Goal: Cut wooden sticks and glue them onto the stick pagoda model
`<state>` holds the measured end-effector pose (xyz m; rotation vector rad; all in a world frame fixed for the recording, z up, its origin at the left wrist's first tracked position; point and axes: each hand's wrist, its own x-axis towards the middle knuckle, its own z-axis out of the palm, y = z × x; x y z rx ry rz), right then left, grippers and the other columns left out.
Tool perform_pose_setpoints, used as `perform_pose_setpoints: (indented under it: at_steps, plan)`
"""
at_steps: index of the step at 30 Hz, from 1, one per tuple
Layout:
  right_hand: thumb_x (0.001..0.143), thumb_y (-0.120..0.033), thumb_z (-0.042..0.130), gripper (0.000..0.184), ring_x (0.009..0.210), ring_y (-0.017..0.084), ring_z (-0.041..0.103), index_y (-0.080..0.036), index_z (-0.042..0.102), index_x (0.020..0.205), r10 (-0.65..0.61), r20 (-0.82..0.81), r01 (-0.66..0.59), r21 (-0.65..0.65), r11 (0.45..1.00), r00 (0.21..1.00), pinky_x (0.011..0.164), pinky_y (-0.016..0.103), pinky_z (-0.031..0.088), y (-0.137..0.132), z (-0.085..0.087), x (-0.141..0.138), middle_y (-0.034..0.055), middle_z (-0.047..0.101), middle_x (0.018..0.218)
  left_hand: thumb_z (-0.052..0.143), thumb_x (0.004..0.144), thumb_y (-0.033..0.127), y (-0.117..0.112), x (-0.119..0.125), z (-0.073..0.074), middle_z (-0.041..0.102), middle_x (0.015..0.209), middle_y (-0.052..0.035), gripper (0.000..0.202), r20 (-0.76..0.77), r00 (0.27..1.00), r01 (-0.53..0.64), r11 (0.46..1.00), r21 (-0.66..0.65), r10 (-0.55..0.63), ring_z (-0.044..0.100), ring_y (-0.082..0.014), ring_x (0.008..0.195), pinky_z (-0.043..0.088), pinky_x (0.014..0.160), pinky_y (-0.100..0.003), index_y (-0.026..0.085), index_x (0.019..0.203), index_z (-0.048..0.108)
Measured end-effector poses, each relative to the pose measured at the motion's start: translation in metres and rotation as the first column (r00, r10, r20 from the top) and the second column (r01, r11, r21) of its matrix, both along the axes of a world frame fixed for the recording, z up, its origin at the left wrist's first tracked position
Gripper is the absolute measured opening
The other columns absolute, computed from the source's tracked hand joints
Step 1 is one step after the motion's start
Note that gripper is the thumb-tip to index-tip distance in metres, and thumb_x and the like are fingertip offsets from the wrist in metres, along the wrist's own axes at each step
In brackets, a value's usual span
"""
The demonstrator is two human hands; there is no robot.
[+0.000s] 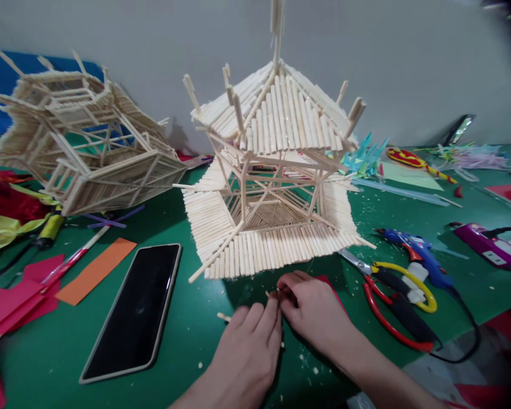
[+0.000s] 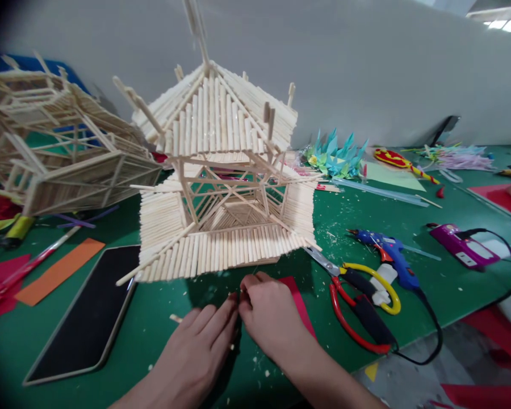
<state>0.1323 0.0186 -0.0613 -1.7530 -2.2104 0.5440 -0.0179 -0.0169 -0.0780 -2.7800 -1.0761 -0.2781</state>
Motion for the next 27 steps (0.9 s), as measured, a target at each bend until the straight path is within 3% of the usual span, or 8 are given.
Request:
perform_pose_setpoints:
  at_steps: [5,9,15,27]
  plan:
    - [0.08,-0.017,0.047,0.013,0.076,0.018,0.06,-0.018,0.06,0.082,0.025,0.017,-0.026,0.028,0.999,1.0,0.068,0.027,0.042,-0.006,-0.002,0.008,0.0043,0.062,0.077,0.041,0.074,0.003,0.005,0.001,0.002,0.058,0.114,-0.0204,0.044,-0.017,0.999,0.041,0.987,-0.153,-0.044,0.056,-0.0268,0.088,0.047,0.073,-0.041,0.002,0.117,0.047]
    - [0.08,-0.019,0.048,0.015,0.077,0.018,0.06,-0.018,0.061,0.087,0.031,0.017,-0.032,0.048,0.998,0.999,0.071,0.028,0.044,-0.013,-0.005,0.012,0.0051,0.063,0.081,0.039,0.074,0.001,0.005,-0.009,-0.001,0.058,0.116,-0.0196,0.042,0.033,0.998,0.066,0.984,-0.163,-0.062,0.057,-0.0268,0.092,0.049,0.074,-0.042,0.004,0.114,0.05]
    - [0.079,-0.016,0.047,0.019,0.076,0.021,0.061,-0.015,0.061,0.092,0.014,0.047,-0.017,0.065,0.998,0.999,0.07,0.032,0.045,-0.013,-0.007,0.006,0.0082,0.066,0.083,0.037,0.079,0.002,0.004,-0.033,-0.01,0.055,0.122,-0.0149,0.042,0.097,0.989,0.126,0.976,-0.179,-0.109,0.047,-0.0273,0.113,0.044,0.088,-0.047,0.009,0.118,0.048]
    - [0.078,-0.018,0.048,0.012,0.066,0.019,0.061,-0.017,0.061,0.081,-0.005,0.029,0.003,0.069,0.998,1.0,0.06,0.029,0.043,-0.006,-0.005,-0.003,0.0051,0.065,0.073,0.038,0.078,0.004,0.013,-0.042,-0.002,0.056,0.122,-0.0127,0.042,0.08,0.986,0.16,0.971,-0.18,-0.148,0.049,-0.0272,0.111,0.043,0.087,-0.049,0.012,0.118,0.048]
